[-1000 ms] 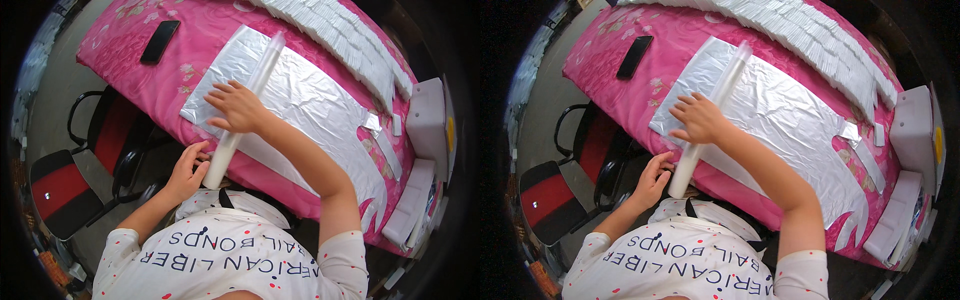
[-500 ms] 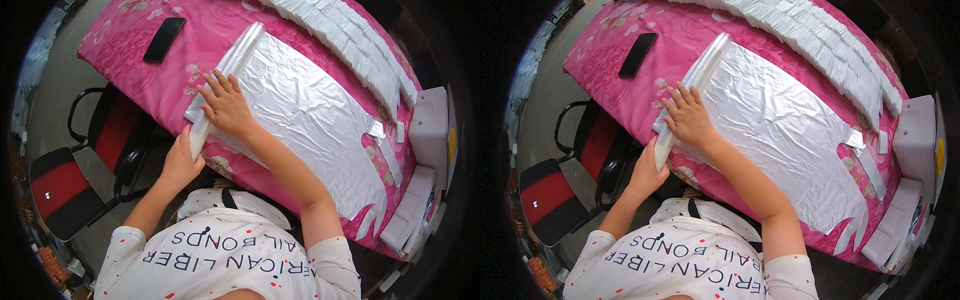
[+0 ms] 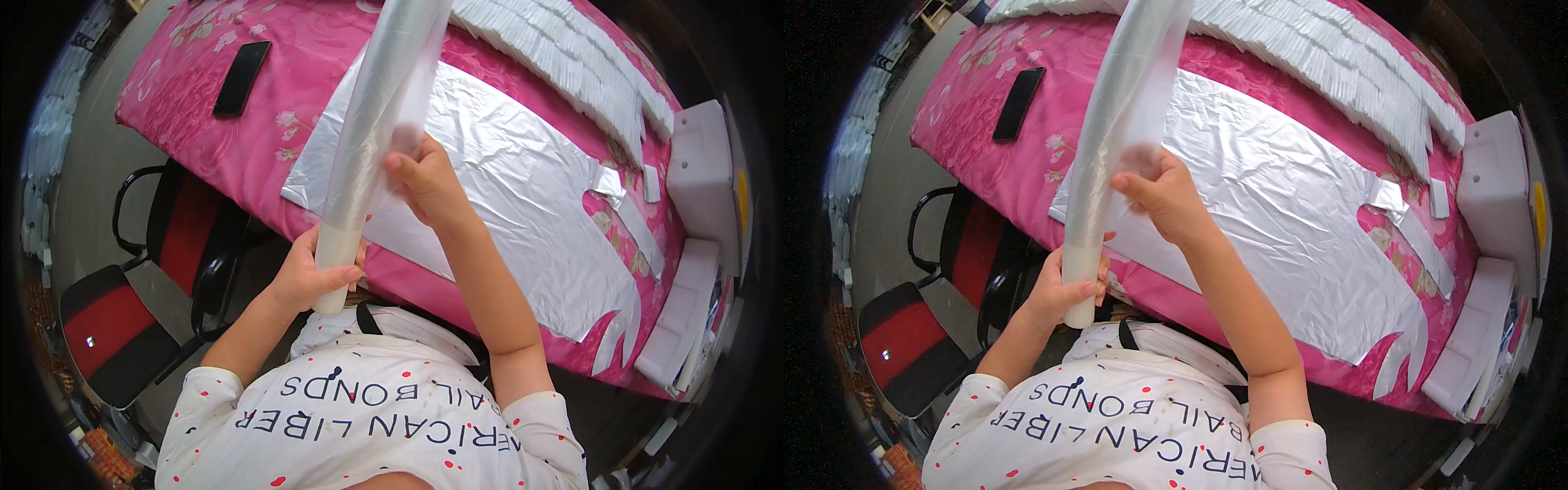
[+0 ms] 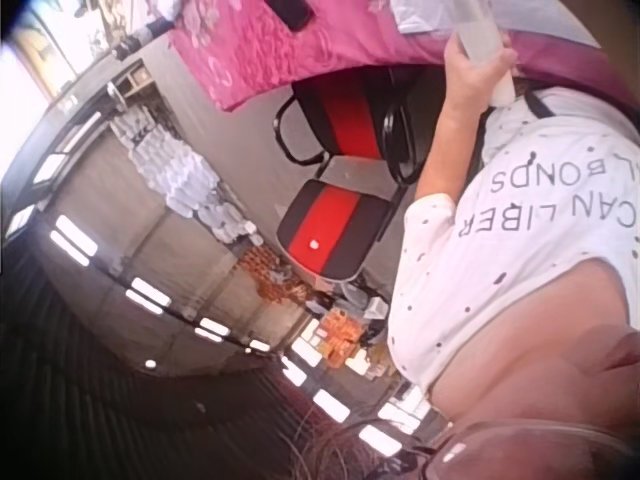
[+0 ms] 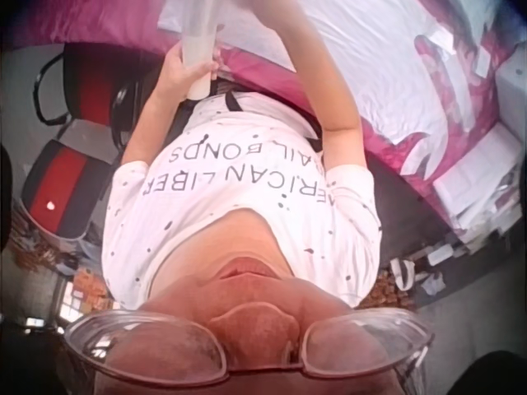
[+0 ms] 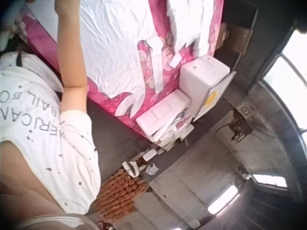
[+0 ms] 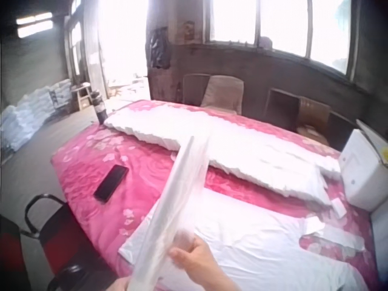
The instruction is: The person repeatedly wraps a white plastic sheet around a cylindrical tube on a pink table. They smooth the sheet, roll it onto the tube, and fold the edges to secure it. The process is repeated multiple times with the same sheet.
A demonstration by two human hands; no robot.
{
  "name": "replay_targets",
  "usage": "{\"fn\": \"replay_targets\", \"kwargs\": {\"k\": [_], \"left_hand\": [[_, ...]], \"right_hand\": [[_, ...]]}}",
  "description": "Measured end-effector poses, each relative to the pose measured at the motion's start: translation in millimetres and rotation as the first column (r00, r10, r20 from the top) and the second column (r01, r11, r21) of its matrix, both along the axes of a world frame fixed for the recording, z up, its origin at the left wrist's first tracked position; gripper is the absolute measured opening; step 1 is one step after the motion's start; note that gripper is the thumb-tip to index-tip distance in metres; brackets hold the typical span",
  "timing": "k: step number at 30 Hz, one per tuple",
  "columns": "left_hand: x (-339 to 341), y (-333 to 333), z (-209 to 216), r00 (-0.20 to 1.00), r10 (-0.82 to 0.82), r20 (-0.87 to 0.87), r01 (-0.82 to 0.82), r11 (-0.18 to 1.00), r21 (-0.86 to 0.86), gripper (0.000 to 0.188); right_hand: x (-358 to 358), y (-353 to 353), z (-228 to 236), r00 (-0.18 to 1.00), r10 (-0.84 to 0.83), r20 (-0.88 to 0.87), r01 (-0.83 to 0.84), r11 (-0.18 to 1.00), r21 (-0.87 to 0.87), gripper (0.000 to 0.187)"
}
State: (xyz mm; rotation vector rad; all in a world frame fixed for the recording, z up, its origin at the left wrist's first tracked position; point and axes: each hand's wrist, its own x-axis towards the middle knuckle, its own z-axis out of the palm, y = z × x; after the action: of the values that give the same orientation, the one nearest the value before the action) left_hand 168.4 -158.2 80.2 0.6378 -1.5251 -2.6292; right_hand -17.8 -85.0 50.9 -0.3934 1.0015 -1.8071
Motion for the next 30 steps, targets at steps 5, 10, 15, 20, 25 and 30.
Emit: {"fn": "replay_targets", "kwargs": {"k": [5,10,15,20,25,30], "left_hand": [[-8,10,-2,0.998,-0.056,0.04,0.057,0.998,-0.015,0.034],[-16,20,-2,0.98,-0.194,-0.051,0.2,0.958,0.207,0.042],[-26,23,-19,0.976,-0.154,-0.152,0.196,0.927,0.32,0.064],[-9,19,-59,0.855,-0.292,-0.428,0.515,0.389,0.763,0.079],[-21,1,-51,0.795,-0.523,-0.307,0.582,0.514,0.63,0.083],[-42,16,-28,0.96,-0.262,0.096,0.264,0.965,0.001,0.071]], "right_hand": [[4,33,-13,0.997,0.004,-0.076,-0.003,1.0,0.014,0.053],[4,49,-18,0.983,0.166,0.079,-0.149,0.971,-0.186,0.044],[9,63,11,0.998,0.059,0.031,-0.052,0.98,-0.193,0.035],[17,71,8,0.995,0.094,0.032,-0.086,0.975,-0.206,0.049],[27,84,11,0.982,0.046,-0.184,-0.05,0.999,-0.016,0.028],[55,90,-6,0.95,-0.039,-0.311,0.141,0.939,0.313,0.029]]}}
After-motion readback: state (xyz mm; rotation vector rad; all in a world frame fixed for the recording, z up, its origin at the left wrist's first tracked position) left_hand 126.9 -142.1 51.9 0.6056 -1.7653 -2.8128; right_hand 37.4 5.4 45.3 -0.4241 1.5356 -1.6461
